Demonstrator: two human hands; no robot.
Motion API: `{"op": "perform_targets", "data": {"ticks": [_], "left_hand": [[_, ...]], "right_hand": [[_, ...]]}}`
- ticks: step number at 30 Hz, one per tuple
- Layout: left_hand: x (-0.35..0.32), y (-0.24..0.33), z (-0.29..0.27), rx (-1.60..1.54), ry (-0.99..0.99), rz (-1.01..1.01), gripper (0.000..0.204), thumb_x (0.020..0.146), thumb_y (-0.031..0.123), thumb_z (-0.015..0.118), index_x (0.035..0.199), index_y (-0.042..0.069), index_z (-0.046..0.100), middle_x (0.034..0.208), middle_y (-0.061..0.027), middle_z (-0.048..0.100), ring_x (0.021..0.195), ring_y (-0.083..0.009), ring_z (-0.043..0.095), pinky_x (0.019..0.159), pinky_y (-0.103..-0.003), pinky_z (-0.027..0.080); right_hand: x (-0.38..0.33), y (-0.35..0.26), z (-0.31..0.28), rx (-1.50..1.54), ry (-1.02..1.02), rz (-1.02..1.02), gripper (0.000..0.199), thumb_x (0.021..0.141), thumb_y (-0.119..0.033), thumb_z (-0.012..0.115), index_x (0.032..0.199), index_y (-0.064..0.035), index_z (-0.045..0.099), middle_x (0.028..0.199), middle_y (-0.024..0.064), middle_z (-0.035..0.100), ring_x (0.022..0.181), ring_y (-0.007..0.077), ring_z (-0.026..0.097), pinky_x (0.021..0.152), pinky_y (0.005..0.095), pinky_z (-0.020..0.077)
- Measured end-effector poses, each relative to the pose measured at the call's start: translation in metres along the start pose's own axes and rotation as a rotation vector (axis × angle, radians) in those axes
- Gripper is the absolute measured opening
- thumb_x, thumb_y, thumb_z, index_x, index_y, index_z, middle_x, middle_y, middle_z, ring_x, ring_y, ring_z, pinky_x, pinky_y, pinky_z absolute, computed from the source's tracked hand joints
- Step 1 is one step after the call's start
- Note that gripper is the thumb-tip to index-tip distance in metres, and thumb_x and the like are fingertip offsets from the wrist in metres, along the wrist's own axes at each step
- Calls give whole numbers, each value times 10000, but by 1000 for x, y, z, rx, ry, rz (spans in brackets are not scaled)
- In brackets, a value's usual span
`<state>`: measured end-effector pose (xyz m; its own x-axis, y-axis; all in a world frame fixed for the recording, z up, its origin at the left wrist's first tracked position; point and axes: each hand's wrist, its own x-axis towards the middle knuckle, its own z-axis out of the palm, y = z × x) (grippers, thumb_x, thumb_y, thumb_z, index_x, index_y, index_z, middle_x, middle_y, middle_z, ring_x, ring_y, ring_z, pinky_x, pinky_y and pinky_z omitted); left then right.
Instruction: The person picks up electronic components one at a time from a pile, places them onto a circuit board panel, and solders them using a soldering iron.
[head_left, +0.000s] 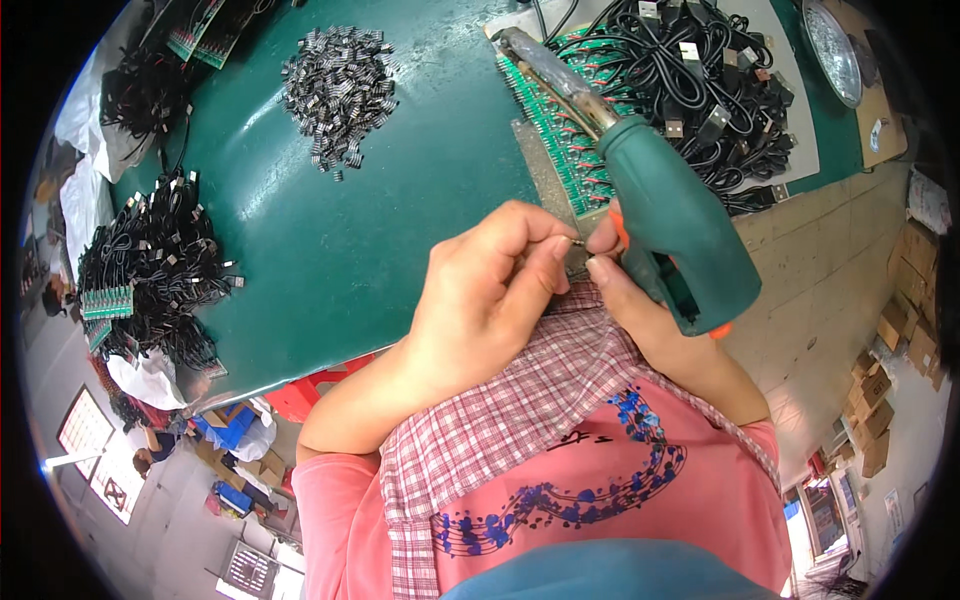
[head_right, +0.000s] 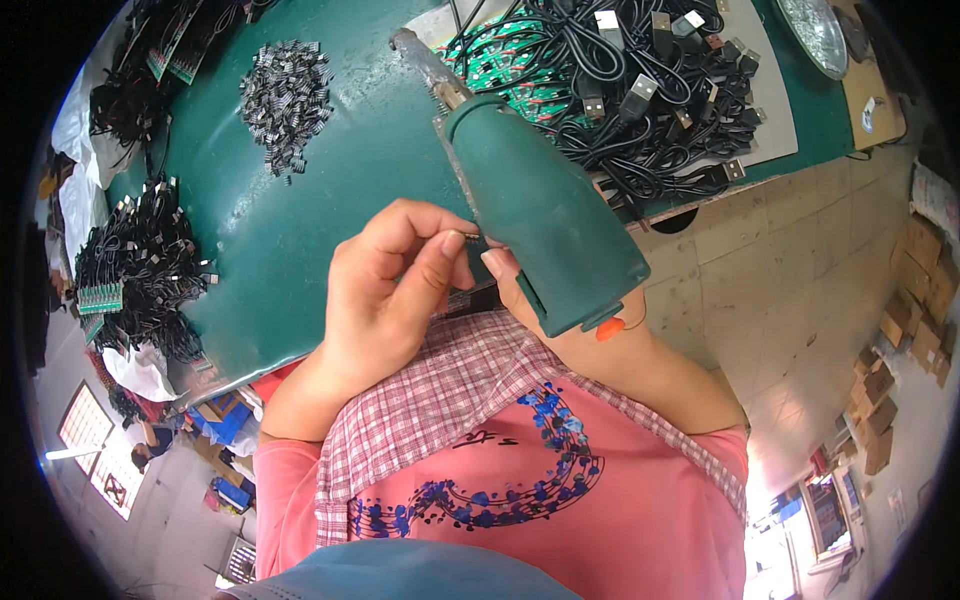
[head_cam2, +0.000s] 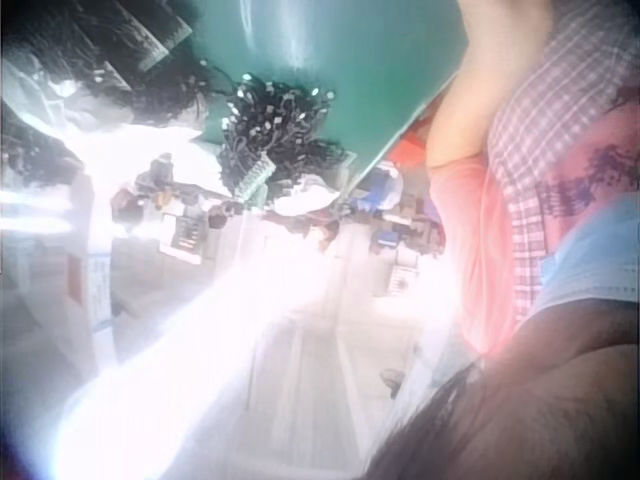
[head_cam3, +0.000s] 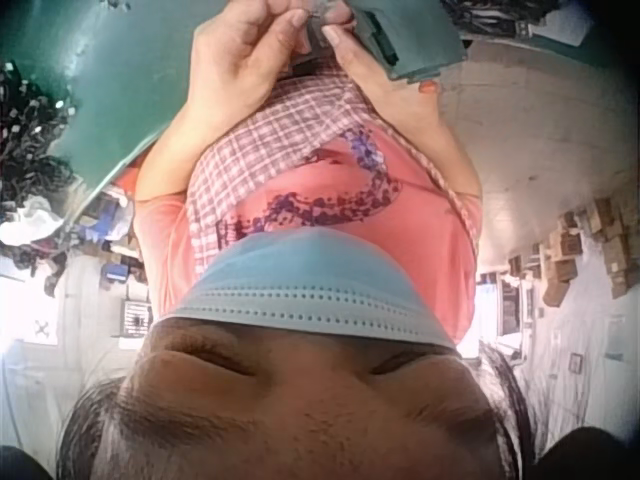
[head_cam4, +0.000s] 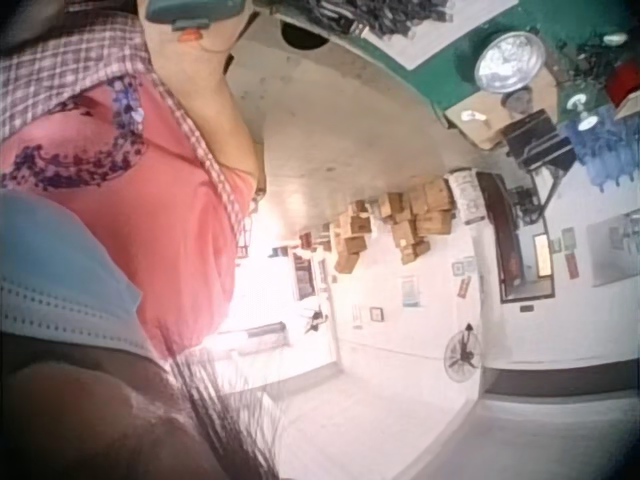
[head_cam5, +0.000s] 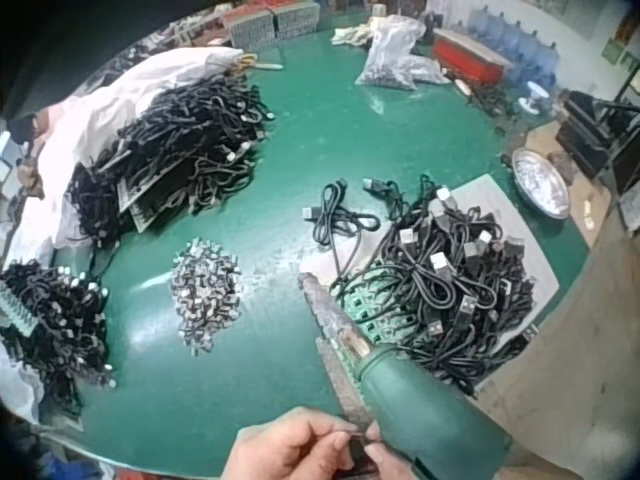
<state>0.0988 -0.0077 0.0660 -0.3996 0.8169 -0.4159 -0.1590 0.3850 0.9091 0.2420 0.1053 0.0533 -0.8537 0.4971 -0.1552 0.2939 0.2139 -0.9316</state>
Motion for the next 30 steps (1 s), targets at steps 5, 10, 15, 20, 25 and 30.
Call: {"op": "perform_targets", "data": {"ticks": [5, 10, 15, 20, 25, 30], "left_hand": [[0, -7, 6, 77, -5, 71, 55, 890, 37, 583, 928, -1, 573, 698, -92, 611, 583, -129, 592, 536, -271, 465], [-1, -4, 2, 285, -41, 227, 62, 806, 17, 598, 847, 23, 551, 715, -151, 603, 621, -335, 613, 547, -379, 486], [0, 2, -6, 296, -95, 174, 59, 785, 20, 595, 827, 15, 555, 693, -151, 590, 618, -332, 613, 548, -374, 485], [13, 2, -15, 240, -209, 82, 23, 784, 17, 580, 800, 11, 565, 657, -102, 593, 571, -248, 608, 518, -331, 468], [51, -4, -27, -31, 75, -184, 128, 873, 136, 569, 847, 15, 599, 615, -11, 580, 488, -44, 480, 435, -187, 347], [72, -5, -23, 9, 106, -244, 150, 866, 150, 581, 818, 9, 603, 581, -19, 576, 431, -54, 450, 412, -196, 336]], "right_hand": [[2, -2, 9, 40, 153, 14, 128, 796, -37, 669, 913, -35, 619, 841, 70, 615, 714, 228, 591, 613, 346, 467], [3, 4, 4, -63, 36, -54, 295, 816, 38, 602, 1102, -17, 549, 912, 52, 575, 800, 137, 548, 697, 264, 453], [2, 11, 3, 83, -18, -17, 305, 753, -19, 677, 1043, -10, 581, 995, 85, 607, 851, 190, 611, 726, 292, 495], [-4, 9, -4, 174, -72, 61, 380, 784, -32, 658, 1134, 16, 519, 970, 73, 611, 895, 153, 605, 747, 279, 490], [-26, 18, -18, 437, 112, 202, 278, 823, -42, 604, 1082, 27, 532, 840, 68, 601, 727, 149, 556, 676, 284, 465], [-45, 30, -26, 202, 46, 203, 128, 820, -49, 581, 938, -1, 575, 761, 63, 584, 676, 176, 548, 648, 284, 449]]}}
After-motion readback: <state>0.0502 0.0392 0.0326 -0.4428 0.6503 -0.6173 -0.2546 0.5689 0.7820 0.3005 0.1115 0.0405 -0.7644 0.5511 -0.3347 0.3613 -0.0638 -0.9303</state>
